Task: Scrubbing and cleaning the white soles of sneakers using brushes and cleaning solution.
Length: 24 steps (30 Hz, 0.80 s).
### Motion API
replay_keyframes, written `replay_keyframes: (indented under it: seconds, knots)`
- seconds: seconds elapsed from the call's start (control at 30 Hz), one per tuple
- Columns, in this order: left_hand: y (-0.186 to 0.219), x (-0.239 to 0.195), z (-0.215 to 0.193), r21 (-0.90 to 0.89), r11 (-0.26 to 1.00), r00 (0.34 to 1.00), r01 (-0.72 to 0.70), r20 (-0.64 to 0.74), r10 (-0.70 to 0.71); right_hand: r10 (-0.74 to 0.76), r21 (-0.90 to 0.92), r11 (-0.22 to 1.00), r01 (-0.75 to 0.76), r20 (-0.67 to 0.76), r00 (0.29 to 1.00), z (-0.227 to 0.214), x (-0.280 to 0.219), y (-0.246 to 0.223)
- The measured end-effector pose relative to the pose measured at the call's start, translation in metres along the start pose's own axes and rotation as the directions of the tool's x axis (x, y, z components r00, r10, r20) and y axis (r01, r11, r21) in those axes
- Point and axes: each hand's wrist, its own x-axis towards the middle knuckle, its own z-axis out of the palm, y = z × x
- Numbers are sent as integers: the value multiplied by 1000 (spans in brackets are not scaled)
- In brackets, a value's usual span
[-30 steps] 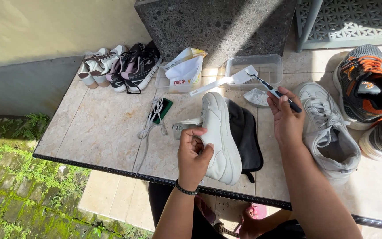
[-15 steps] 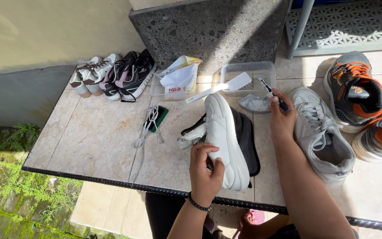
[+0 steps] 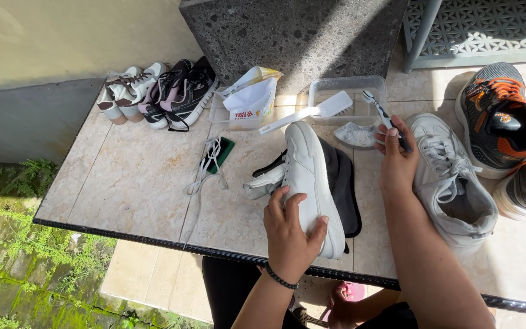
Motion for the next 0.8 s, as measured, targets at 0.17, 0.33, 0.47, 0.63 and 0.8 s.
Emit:
replay_keyframes:
  seconds: [0.17, 0.33, 0.47, 0.63, 0.8]
  knots:
    - [-3, 2, -2, -7, 999, 996, 35, 84, -34, 20, 320, 946, -61, 130, 991, -12, 0, -7]
    - [-3, 2, -2, -16, 1000, 995, 26, 94, -25, 93, 558, 785, -268, 322, 942, -11, -4, -15]
    - [-1, 2, -5, 25, 1000, 992, 12, 124, -15, 164, 568, 749, -339, 338, 927, -13, -6, -11]
    - [8, 9, -10, 12, 995, 979, 100, 177, -100, 122, 499, 824, -267, 304, 945, -8, 0, 15]
    - [3, 6, -7, 9, 995, 982, 104, 160, -104, 64, 493, 843, -216, 308, 949, 7, -4, 12]
